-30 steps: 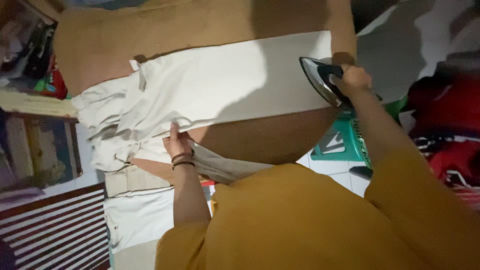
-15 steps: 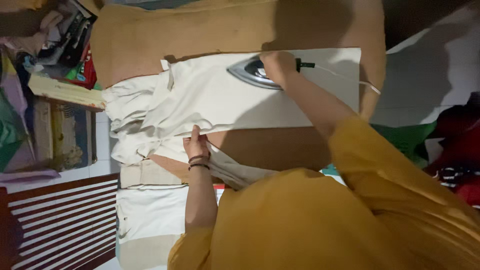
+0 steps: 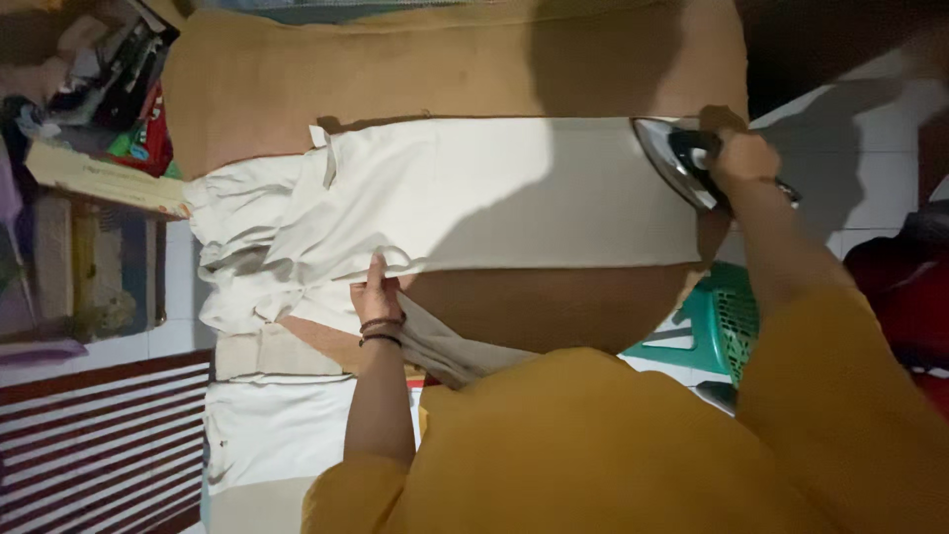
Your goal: The person irons a white garment on a makeshift ironing board. They repeatedly smooth the fabric with one hand while moving the iron with the other, repositioning the garment several times to cover different areas.
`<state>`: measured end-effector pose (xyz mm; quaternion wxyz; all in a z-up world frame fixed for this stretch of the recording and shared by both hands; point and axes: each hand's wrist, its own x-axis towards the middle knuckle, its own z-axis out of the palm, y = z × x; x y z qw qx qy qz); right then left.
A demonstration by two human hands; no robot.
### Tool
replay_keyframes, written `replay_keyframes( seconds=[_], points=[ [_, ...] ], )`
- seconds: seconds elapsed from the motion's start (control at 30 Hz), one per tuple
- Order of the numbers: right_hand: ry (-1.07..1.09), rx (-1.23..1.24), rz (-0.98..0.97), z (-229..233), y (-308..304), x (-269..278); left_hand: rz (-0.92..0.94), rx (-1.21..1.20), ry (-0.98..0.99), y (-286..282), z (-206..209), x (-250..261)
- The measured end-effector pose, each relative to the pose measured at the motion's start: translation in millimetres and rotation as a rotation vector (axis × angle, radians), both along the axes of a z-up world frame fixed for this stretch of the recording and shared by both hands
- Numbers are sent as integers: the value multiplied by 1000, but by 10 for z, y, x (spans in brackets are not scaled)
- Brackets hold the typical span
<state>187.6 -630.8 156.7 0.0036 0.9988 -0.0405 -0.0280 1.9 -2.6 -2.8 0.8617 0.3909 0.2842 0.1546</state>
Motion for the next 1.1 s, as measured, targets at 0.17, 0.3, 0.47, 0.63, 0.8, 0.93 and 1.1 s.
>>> replay_keyframes(
  seconds=[0.17, 0.3, 0.47, 0.63, 0.8, 0.93, 1.1],
  points=[
    [144, -64, 129, 7, 437, 220, 33, -31, 8, -24, -10, 19],
    [125, -130, 445, -82, 1834, 527, 46, -38, -32, -3, -126, 18],
    [-56, 194, 433, -231, 3269, 584, 37, 37, -36, -21, -172, -9],
    [-59, 85, 365, -445, 2821, 627, 53, 77, 64, -10, -202, 6],
    [138, -89, -1, -434, 1098, 536, 104, -57, 52, 44, -132, -19],
    [160, -21, 225, -169, 133, -74, 128, -150, -22, 126, -163, -92],
    [479, -47, 256, 230, 1320, -338, 239, -232, -26, 404, -21, -70]
  ],
)
